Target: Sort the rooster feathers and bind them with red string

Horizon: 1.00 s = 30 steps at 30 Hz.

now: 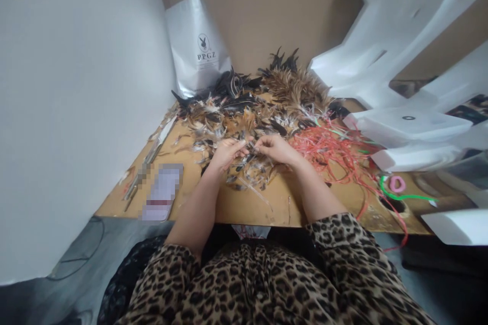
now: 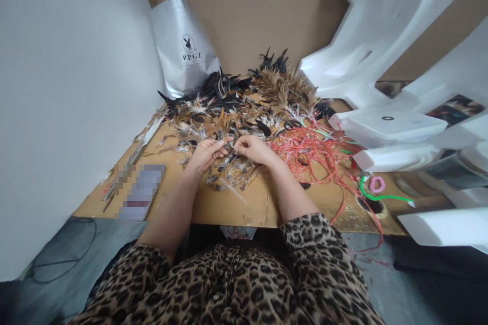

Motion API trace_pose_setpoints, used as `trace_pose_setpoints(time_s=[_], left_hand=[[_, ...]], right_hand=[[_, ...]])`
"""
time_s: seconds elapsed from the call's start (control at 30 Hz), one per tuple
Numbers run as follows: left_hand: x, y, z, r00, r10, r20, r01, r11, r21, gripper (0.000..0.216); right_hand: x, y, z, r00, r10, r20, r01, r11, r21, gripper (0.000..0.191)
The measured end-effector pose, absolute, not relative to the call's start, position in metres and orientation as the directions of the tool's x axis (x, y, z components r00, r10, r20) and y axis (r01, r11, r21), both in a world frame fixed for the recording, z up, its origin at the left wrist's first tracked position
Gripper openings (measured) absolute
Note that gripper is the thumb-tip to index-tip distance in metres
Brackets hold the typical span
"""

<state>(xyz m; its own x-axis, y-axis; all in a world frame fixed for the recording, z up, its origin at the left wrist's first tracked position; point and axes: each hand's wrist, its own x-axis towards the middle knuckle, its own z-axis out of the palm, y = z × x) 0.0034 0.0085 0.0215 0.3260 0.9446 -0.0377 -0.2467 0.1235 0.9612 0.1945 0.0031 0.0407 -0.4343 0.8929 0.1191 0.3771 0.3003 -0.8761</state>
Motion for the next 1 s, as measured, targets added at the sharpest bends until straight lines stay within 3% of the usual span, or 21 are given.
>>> trace_pose_setpoints(time_s=[0.2, 0.3, 0.63, 1.0], left_hand=[[0.008, 0.007, 0.017, 0.332, 0.939, -0.087, -0.167, 0.149, 0.975, 0.033], [0.008, 0.007, 0.017, 0.323, 0.943, -0.085, -0.153, 0.141, 0.978, 0.033], [0.007, 0.006, 0.017, 0.424, 0.894, -0.148, -0.198, 0.251, 0.947, 0.031], [0.011, 0.008, 0.013, 0.311, 0.929, -0.2, -0.13, 0.25, 0.959, 0.025]], right_hand=[[0.197, -0.002, 0.037, -0.502, 0.863, -0.049, 0.333, 0.141, -0.932, 0.027], [0.199, -0.003, 0.038, -0.544, 0.839, 0.001, 0.314, 0.204, -0.927, 0.027], [0.2, -0.004, 0.039, -0.355, 0.929, 0.106, 0.304, 0.221, -0.927, 0.028], [0.201, 0.001, 0.029, -0.286, 0.944, 0.166, 0.381, 0.271, -0.884, 0.022]])
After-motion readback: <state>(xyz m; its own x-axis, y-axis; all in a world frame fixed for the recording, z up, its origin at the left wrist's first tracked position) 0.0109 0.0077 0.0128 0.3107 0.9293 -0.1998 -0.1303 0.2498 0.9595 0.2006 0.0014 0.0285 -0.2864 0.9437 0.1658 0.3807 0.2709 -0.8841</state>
